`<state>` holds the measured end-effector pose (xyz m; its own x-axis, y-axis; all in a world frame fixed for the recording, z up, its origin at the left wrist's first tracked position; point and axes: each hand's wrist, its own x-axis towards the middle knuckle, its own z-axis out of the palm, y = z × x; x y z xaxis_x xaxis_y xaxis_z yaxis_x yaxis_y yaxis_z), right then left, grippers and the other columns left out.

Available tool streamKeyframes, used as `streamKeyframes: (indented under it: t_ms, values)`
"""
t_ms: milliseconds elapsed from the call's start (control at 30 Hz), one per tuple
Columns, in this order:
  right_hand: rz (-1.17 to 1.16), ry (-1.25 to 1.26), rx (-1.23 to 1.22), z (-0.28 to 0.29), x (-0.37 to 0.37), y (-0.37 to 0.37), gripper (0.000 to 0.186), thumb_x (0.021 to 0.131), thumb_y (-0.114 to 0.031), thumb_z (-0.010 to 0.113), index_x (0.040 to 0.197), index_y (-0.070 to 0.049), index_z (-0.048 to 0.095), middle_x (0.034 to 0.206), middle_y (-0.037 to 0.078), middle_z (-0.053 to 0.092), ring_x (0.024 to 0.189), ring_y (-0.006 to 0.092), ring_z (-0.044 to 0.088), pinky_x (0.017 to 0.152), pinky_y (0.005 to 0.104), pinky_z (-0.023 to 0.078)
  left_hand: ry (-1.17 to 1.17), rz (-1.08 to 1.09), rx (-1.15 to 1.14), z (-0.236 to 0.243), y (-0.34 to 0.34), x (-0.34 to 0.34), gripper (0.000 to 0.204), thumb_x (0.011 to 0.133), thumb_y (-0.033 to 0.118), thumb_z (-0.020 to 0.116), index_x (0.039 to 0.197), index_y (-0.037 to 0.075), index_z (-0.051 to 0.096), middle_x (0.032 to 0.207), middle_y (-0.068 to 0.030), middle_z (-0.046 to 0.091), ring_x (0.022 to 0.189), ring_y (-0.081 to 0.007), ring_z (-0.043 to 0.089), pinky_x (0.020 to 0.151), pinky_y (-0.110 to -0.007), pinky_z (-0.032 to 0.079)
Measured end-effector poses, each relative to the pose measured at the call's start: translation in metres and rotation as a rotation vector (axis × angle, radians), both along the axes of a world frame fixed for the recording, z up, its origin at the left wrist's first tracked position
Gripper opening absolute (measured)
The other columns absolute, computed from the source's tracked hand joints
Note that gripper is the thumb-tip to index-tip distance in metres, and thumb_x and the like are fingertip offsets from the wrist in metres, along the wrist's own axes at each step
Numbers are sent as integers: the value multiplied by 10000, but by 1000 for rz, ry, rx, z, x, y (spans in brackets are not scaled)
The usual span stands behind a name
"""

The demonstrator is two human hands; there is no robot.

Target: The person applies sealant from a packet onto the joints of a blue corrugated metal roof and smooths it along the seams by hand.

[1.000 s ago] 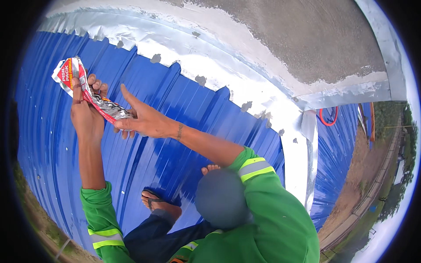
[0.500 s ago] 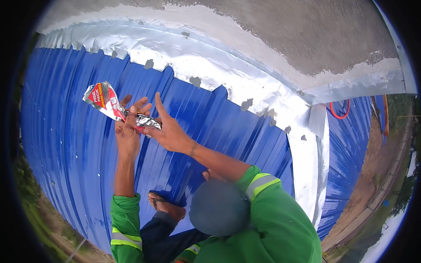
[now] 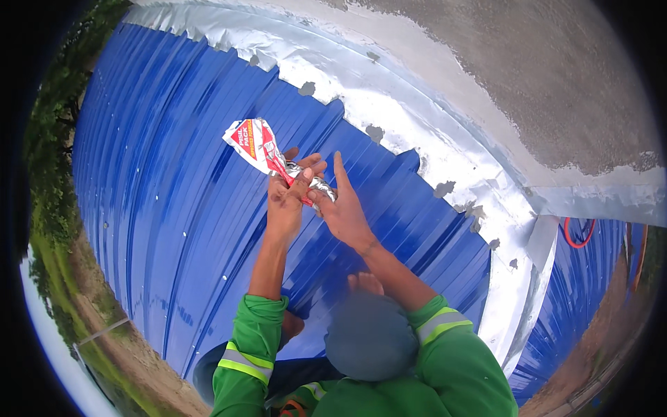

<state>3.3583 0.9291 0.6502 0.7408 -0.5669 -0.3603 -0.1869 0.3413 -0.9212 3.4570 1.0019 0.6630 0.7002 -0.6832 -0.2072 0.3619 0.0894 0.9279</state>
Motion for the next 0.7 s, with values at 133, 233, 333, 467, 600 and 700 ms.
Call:
streamKeyframes:
  t_ms: [133, 233, 333, 467, 600, 700]
  values:
    - [92, 25, 28, -5, -12, 7, 967, 966, -192, 636, 1581, -1, -86, 810, 65, 605, 658, 92, 560, 583, 260, 480, 37, 26, 30, -10, 10, -3, 612, 1002, 168, 613, 1457, -73, 282, 1202, -191, 640, 1068, -215, 667, 840, -308, 574]
    - [120, -33, 133, -11, -15, 12, 1032, 963, -216, 640, 1549, 19, -177, 780, 79, 617, 634, 106, 571, 567, 264, 478, 8, 33, 91, -16, 14, -3, 532, 1023, 210, 584, 1425, -64, 370, 1066, -144, 680, 885, -146, 674, 692, -257, 561]
    - [198, -48, 104, -16, -21, 12, 1068, 963, -236, 651, 1534, 17, -216, 785, 90, 629, 621, 116, 575, 561, 266, 479, -9, 39, 177, -18, 16, -6, 427, 1039, 269, 557, 1322, -45, 495, 856, -64, 646, 681, -82, 594, 561, -221, 477]
    - [269, -23, 131, -20, -29, 10, 1111, 959, -277, 679, 1530, 16, -228, 800, 110, 646, 629, 126, 586, 575, 266, 488, 21, 55, 256, -21, 14, -10, 367, 1047, 353, 542, 1051, -7, 612, 613, 27, 452, 508, -43, 413, 465, -232, 323]
    - [296, -44, 229, -20, -37, 9, 1154, 944, -286, 711, 1518, 36, -237, 841, 137, 675, 671, 144, 628, 602, 268, 504, 126, 12, 230, -32, 11, -8, 315, 1034, 294, 539, 913, 7, 583, 560, 29, 409, 460, -74, 363, 440, -270, 287]
    - [263, -56, 272, -20, -38, 9, 1173, 934, -299, 724, 1511, 54, -235, 891, 161, 693, 693, 153, 647, 617, 269, 511, 251, -22, 169, -38, 12, -2, 313, 1033, 313, 528, 1039, 7, 595, 636, -18, 525, 511, -94, 461, 475, -254, 390]
